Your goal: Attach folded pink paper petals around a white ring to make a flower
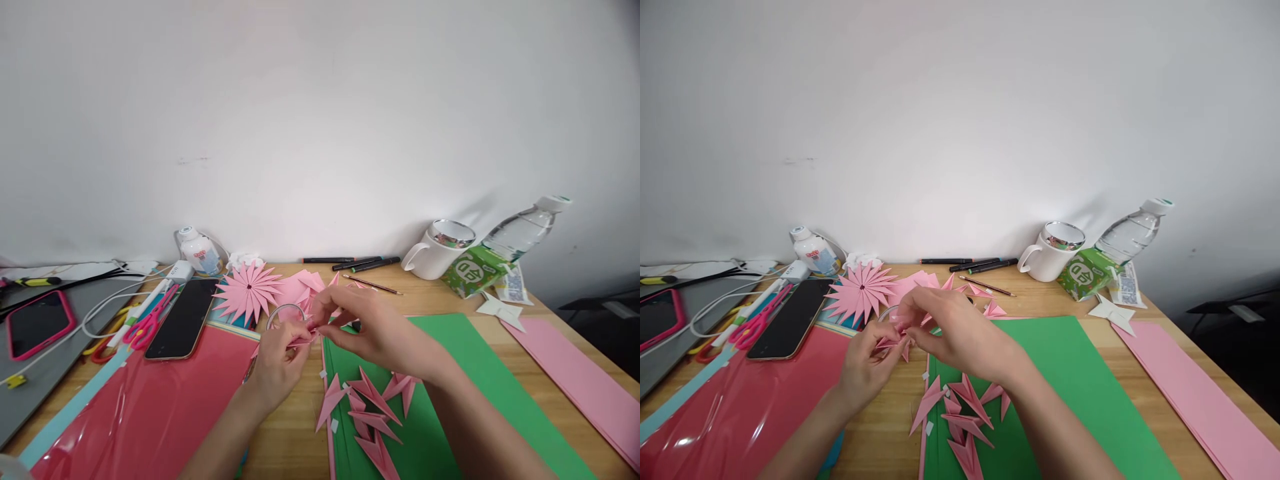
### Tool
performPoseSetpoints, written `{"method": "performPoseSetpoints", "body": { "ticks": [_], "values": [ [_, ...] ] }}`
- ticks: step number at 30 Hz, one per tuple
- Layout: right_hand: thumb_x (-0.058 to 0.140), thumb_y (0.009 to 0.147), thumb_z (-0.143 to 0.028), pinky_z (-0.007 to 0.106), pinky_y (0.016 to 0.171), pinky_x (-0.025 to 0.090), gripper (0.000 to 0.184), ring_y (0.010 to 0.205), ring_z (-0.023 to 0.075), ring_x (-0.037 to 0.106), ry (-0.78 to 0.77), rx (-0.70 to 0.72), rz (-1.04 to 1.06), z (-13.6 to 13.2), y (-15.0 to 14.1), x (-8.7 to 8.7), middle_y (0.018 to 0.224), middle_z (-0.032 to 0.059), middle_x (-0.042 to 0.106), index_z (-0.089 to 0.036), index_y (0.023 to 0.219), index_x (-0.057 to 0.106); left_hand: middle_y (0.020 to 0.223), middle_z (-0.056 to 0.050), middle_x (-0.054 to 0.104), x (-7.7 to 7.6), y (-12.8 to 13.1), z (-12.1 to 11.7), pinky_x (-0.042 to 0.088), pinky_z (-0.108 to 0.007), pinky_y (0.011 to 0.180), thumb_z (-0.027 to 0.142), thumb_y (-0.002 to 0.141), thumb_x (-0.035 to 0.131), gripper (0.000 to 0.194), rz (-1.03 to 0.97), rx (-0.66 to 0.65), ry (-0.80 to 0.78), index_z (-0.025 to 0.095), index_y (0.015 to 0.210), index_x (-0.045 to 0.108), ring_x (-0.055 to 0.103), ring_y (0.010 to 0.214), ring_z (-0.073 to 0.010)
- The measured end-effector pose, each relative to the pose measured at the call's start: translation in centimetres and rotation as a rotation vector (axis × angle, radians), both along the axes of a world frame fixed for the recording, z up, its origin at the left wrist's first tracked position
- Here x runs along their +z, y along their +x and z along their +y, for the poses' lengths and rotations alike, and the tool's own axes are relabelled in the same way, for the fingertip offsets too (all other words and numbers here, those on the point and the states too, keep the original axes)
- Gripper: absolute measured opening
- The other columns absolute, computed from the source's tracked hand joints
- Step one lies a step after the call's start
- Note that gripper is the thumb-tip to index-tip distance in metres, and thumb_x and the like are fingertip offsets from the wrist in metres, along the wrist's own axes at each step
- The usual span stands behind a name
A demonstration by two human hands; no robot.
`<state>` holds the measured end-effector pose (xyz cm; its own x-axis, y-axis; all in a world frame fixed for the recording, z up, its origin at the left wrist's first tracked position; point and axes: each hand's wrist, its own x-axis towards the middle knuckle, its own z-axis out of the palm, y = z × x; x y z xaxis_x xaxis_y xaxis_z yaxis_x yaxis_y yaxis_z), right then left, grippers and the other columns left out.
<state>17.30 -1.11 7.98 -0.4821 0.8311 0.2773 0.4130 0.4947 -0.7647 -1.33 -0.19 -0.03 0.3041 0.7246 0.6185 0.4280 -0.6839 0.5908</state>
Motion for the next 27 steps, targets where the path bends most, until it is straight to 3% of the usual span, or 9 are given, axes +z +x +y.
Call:
{"method": "performPoseSetpoints", "body": {
  "ticks": [4,9,13,15,19,23,27],
  "values": [
    [0.051,0.089,-0.021,0.025,0.07,0.052,0.011,0.08,0.0132,0.06,-0.015,0.007,-0.004,-0.1,0.6,0.5,0.09,0.0047,0.065,-0.019,0.089,0.062,0.08,0.0,0.073,-0.3,-0.2,0.1,0.051,-0.025,0.065,0.004,0.077,0.053,0.02,0.048,-0.037,0.146,0.023,0.084,0.055,0.07,0.07,-0.0141],
    [0.051,0.09,-0.031,0.021,0.052,0.044,0.026,0.06,0.0108,0.054,-0.131,-0.109,0.059,-0.2,0.7,0.5,0.065,0.0017,0.061,-0.016,0.073,0.064,0.077,-0.001,0.073,-0.6,-0.3,0.3,0.052,-0.023,0.065,0.001,0.077,0.055,0.023,0.06,-0.07,0.255,0.022,0.086,0.054,0.071,0.077,-0.0157],
    [0.06,0.084,-0.026,0.021,0.055,0.046,0.012,0.063,0.0111,0.058,-0.188,-0.087,0.12,-0.4,0.6,0.7,0.073,0.0015,0.065,-0.017,0.08,0.066,0.077,-0.001,0.073,-0.6,-0.3,0.3,0.053,-0.023,0.064,0.001,0.077,0.055,0.023,0.065,-0.04,0.253,0.022,0.087,0.054,0.071,0.073,-0.0151],
    [0.058,0.085,-0.02,0.022,0.062,0.047,0.008,0.07,0.0119,0.06,-0.116,-0.034,0.036,-0.6,0.6,0.8,0.079,0.0015,0.066,-0.019,0.085,0.066,0.076,-0.001,0.072,-0.6,-0.3,0.2,0.052,-0.022,0.062,0.001,0.077,0.052,0.023,0.067,-0.027,0.225,0.022,0.087,0.054,0.071,0.073,-0.0152],
    [0.047,0.089,-0.011,0.026,0.063,0.043,0.02,0.073,0.0138,0.056,0.136,-0.043,-0.264,-0.9,0.5,1.0,0.083,0.0044,0.062,-0.019,0.083,0.064,0.074,-0.001,0.071,-0.7,-0.3,0.2,0.051,-0.022,0.064,0.0,0.078,0.05,0.023,0.075,-0.062,0.186,0.022,0.085,0.052,0.071,0.079,-0.016],
    [0.041,0.091,-0.007,0.026,0.065,0.043,0.025,0.075,0.0146,0.055,0.209,-0.028,-0.353,-1.2,0.0,0.9,0.086,0.0066,0.058,-0.017,0.082,0.062,0.066,0.0,0.068,-0.9,-0.3,0.4,0.049,-0.022,0.06,0.004,0.082,0.049,0.017,0.105,-0.1,0.12,0.021,0.082,0.051,0.07,0.072,-0.015],
    [0.042,0.088,-0.001,0.025,0.064,0.04,0.024,0.076,0.0142,0.052,0.245,-0.045,-0.421,-1.4,-0.3,0.6,0.085,0.0058,0.055,-0.016,0.083,0.06,0.065,0.002,0.065,-1.1,-0.2,0.6,0.045,-0.021,0.053,0.009,0.083,0.049,0.012,0.102,-0.102,0.169,0.021,0.083,0.049,0.064,0.057,-0.0122]
  ]
}}
